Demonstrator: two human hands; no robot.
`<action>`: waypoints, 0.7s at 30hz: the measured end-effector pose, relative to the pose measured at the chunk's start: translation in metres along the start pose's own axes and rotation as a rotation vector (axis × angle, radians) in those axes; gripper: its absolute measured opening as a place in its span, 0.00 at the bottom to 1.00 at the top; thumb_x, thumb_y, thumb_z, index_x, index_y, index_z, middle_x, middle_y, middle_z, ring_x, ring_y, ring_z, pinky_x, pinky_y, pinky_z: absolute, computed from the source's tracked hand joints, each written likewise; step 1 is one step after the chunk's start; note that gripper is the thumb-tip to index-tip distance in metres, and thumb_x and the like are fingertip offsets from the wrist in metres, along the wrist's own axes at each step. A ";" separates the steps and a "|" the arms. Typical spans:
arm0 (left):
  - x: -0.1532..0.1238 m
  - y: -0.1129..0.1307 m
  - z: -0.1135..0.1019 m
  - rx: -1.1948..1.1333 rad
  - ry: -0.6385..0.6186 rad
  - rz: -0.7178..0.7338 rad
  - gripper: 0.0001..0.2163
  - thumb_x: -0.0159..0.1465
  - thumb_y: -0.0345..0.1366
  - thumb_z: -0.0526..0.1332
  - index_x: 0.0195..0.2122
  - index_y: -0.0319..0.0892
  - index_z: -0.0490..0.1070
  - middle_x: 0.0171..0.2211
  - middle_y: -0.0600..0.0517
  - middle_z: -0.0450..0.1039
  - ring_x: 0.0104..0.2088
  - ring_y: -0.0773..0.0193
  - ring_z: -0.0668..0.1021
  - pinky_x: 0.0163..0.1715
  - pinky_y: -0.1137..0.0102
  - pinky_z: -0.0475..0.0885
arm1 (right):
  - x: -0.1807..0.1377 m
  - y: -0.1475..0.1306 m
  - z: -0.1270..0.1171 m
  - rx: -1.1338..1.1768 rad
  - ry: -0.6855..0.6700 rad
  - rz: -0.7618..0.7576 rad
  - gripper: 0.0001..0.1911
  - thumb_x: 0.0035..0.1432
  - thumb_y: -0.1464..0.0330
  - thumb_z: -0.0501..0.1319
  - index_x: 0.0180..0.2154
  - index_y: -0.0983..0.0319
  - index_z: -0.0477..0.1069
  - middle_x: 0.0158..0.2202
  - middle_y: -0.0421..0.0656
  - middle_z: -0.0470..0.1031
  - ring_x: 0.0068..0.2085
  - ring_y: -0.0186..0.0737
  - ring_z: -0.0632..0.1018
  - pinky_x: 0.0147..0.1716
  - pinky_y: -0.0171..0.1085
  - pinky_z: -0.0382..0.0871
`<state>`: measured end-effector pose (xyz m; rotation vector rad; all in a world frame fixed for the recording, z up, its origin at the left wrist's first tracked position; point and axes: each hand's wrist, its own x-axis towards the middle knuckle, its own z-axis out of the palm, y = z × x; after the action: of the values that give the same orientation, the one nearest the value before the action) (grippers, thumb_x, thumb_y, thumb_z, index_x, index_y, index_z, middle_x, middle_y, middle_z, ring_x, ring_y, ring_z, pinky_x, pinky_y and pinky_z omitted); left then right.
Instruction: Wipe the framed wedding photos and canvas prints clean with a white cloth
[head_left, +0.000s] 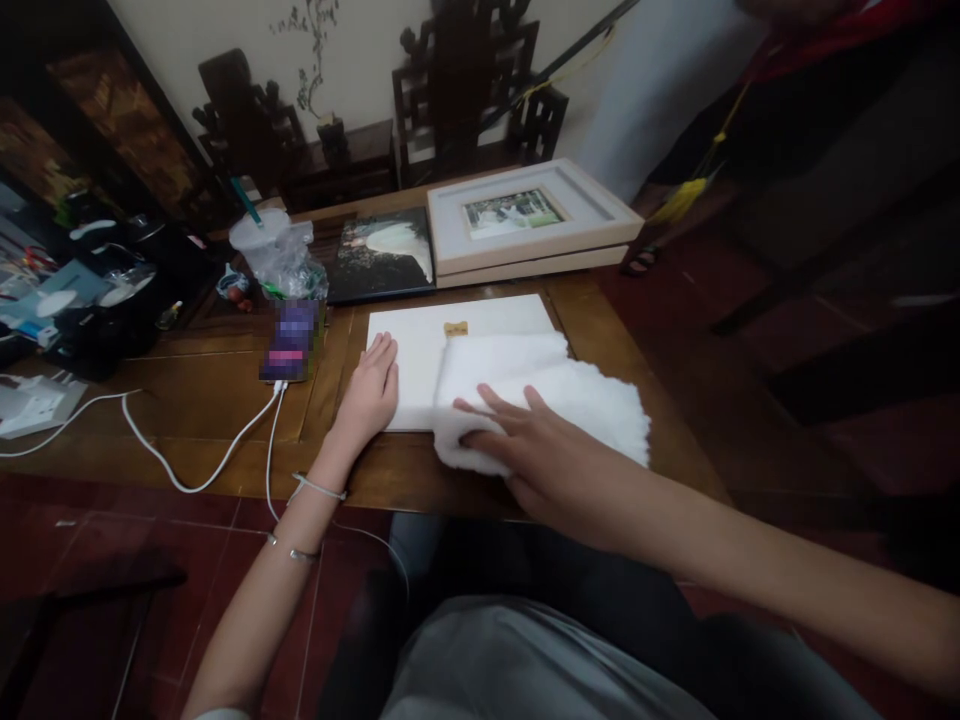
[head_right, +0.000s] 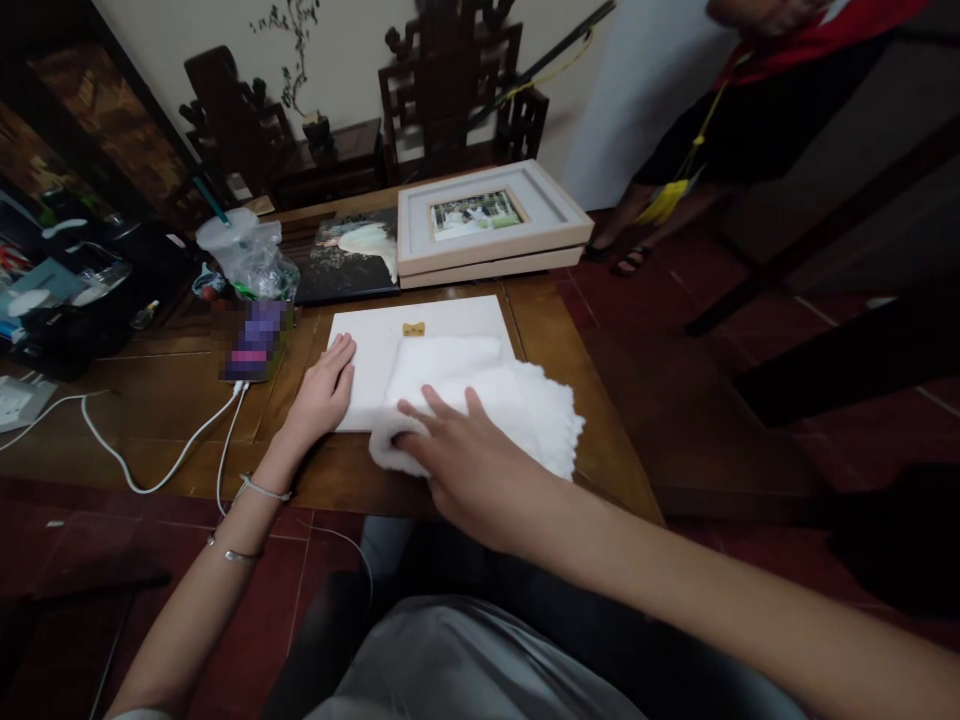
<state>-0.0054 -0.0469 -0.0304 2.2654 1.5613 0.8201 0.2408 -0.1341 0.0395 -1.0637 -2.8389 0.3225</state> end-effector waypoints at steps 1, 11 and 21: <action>0.000 -0.001 0.000 0.002 -0.002 0.000 0.22 0.70 0.29 0.49 0.63 0.32 0.67 0.68 0.35 0.62 0.71 0.50 0.62 0.70 0.48 0.56 | -0.005 -0.002 -0.003 0.024 0.001 -0.014 0.26 0.53 0.79 0.52 0.52 0.63 0.75 0.66 0.56 0.67 0.67 0.67 0.65 0.58 0.68 0.65; 0.001 0.000 0.001 0.014 0.016 0.003 0.22 0.70 0.29 0.49 0.62 0.30 0.68 0.67 0.35 0.64 0.70 0.50 0.64 0.71 0.51 0.57 | 0.057 0.049 0.001 0.042 0.113 0.259 0.30 0.54 0.81 0.48 0.59 0.69 0.66 0.59 0.63 0.71 0.70 0.65 0.59 0.61 0.66 0.58; 0.000 0.000 0.000 -0.002 0.017 0.002 0.22 0.70 0.30 0.50 0.63 0.34 0.68 0.68 0.38 0.64 0.70 0.51 0.64 0.70 0.49 0.57 | 0.067 0.038 0.005 -0.220 0.001 0.061 0.30 0.56 0.81 0.50 0.60 0.72 0.68 0.70 0.66 0.57 0.70 0.73 0.55 0.58 0.77 0.54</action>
<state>-0.0057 -0.0466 -0.0305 2.2643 1.5650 0.8441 0.2136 -0.0631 0.0268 -1.1885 -2.8971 0.0131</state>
